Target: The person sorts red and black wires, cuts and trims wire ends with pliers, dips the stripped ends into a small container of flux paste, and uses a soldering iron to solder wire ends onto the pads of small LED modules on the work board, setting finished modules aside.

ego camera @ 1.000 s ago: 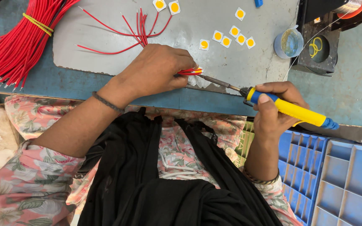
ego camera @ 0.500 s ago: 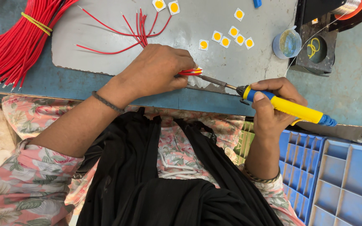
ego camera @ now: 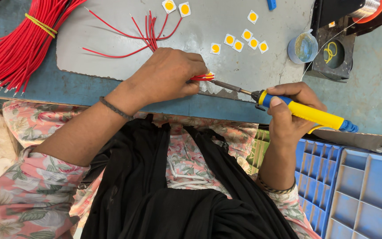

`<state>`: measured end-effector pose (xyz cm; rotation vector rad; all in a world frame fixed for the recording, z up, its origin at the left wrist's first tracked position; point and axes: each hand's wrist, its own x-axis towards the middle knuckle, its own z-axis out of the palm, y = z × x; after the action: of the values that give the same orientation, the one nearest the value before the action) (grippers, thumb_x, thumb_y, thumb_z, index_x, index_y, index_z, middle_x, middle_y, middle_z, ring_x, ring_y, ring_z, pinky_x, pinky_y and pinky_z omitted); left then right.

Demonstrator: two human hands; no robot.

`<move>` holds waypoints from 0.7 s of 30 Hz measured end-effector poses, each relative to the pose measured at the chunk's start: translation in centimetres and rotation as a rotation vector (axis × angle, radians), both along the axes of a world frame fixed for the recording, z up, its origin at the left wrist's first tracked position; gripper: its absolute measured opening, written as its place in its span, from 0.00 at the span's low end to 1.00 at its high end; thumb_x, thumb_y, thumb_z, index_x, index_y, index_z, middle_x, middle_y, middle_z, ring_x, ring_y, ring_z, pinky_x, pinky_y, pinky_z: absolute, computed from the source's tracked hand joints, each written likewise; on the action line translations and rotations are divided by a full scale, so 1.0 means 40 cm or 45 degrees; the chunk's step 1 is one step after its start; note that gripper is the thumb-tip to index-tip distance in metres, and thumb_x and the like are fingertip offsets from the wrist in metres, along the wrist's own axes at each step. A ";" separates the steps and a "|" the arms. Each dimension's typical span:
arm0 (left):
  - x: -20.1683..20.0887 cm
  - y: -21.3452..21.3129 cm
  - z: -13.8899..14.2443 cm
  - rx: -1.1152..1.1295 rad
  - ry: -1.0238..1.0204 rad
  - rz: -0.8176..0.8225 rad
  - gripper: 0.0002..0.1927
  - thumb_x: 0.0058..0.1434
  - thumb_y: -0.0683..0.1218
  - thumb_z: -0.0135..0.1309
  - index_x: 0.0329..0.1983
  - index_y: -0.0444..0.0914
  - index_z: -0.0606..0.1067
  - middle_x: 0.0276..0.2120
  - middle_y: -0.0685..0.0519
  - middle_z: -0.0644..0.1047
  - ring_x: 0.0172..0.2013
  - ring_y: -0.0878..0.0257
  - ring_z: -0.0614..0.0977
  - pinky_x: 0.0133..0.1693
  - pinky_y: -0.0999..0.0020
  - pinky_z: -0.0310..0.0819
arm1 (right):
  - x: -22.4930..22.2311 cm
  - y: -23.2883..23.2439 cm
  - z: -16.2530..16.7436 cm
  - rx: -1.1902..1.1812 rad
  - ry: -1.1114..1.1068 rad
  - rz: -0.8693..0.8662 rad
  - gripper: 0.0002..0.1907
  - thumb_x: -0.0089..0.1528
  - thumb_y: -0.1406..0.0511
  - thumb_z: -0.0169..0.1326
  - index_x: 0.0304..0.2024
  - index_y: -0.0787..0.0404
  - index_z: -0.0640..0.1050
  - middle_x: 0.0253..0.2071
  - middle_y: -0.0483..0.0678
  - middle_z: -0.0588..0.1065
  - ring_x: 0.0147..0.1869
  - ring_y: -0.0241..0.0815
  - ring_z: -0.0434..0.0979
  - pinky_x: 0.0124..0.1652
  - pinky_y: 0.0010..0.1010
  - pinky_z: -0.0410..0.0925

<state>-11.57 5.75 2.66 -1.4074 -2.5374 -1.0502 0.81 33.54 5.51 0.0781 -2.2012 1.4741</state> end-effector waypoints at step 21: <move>0.002 0.002 0.004 -0.001 0.004 0.003 0.14 0.51 0.43 0.61 0.41 0.37 0.81 0.37 0.53 0.80 0.32 0.49 0.81 0.31 0.53 0.73 | 0.002 0.005 0.004 -0.016 -0.005 -0.026 0.13 0.61 0.65 0.59 0.37 0.72 0.79 0.25 0.47 0.73 0.24 0.31 0.69 0.30 0.18 0.61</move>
<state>-11.50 5.82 2.84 -1.4053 -2.5373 -1.0459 0.87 33.72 5.68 0.0480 -2.1895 1.4777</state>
